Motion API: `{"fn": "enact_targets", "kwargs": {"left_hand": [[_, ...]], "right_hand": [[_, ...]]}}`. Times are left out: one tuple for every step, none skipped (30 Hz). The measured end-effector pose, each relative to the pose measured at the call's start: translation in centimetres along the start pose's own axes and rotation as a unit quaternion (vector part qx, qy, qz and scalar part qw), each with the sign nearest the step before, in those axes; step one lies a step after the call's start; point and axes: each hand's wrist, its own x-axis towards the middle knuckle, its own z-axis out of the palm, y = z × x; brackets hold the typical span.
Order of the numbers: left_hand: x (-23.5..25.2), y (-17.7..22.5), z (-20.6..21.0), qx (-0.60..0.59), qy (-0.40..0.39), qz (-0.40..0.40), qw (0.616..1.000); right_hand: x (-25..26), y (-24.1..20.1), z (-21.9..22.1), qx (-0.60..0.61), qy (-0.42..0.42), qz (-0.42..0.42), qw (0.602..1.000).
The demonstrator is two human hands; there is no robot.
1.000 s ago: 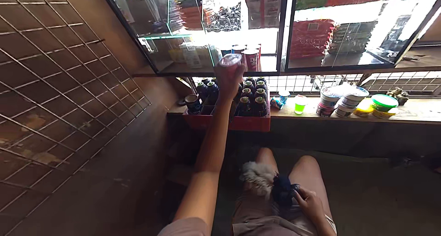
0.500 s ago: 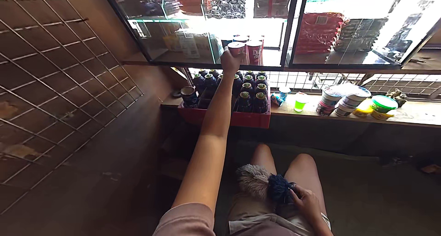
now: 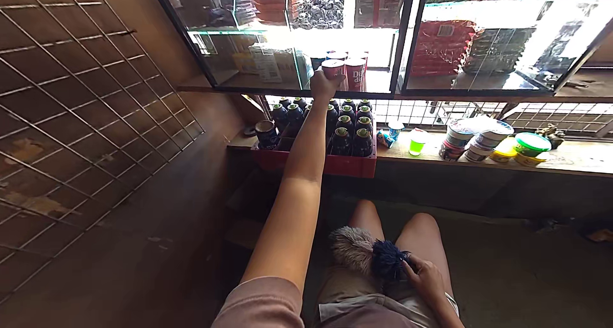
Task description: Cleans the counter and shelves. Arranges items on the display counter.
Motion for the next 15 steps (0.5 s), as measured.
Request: {"fn": "enact_targets", "kwargs": {"left_hand": [[0.0,0.1,0.0,0.003,0.000,-0.003,1.000],[0.0,0.2,0.1,0.007,-0.001,-0.006,1.000],[0.0,0.3,0.0,0.010,-0.001,-0.009,1.000],[0.0,0.3,0.1,0.013,-0.003,-0.012,1.000],[0.0,0.3,0.1,0.016,-0.005,-0.013,1.000],[-0.1,0.3,0.1,0.020,-0.008,-0.014,1.000],[-0.1,0.4,0.1,0.027,-0.012,-0.014,0.999],[-0.1,0.4,0.2,0.036,-0.015,-0.015,0.999],[-0.1,0.4,0.4,0.045,-0.015,-0.014,0.999],[-0.2,0.3,0.6,0.052,-0.011,-0.011,0.999],[-0.3,0.3,0.8,0.053,-0.003,-0.004,0.999],[-0.4,0.2,1.0,0.050,0.012,0.005,0.999],[-0.6,0.1,1.3,0.043,0.029,0.015,0.999],[-1.1,-0.2,1.7,0.021,0.053,0.030,0.998],[-2.2,-0.3,2.2,-0.011,0.093,0.055,0.994]], "right_hand": [[0.0,0.0,0.0,-0.001,-0.001,0.001,1.000],[0.1,0.0,0.0,-0.001,-0.001,0.003,1.000],[0.1,0.0,0.0,-0.001,-0.001,0.004,1.000],[0.0,-0.1,0.0,0.000,0.000,0.004,1.000],[0.0,-0.1,-0.1,0.002,0.001,0.004,1.000],[0.0,-0.1,-0.1,0.004,0.004,0.001,1.000],[0.0,-0.1,-0.1,0.004,0.009,-0.003,1.000],[0.0,0.0,0.0,0.005,0.013,-0.005,1.000],[0.0,0.0,0.0,0.004,0.014,-0.004,1.000],[0.0,0.0,-0.1,0.005,0.011,-0.002,1.000],[0.0,0.0,-0.1,0.008,0.008,-0.002,1.000],[0.0,0.0,-0.2,0.012,0.006,0.000,1.000],[0.0,0.0,-0.3,0.016,0.003,0.001,1.000],[-0.1,0.0,-0.4,0.018,0.000,0.003,1.000],[-0.1,0.0,-0.4,0.018,-0.005,0.007,1.000]]}}
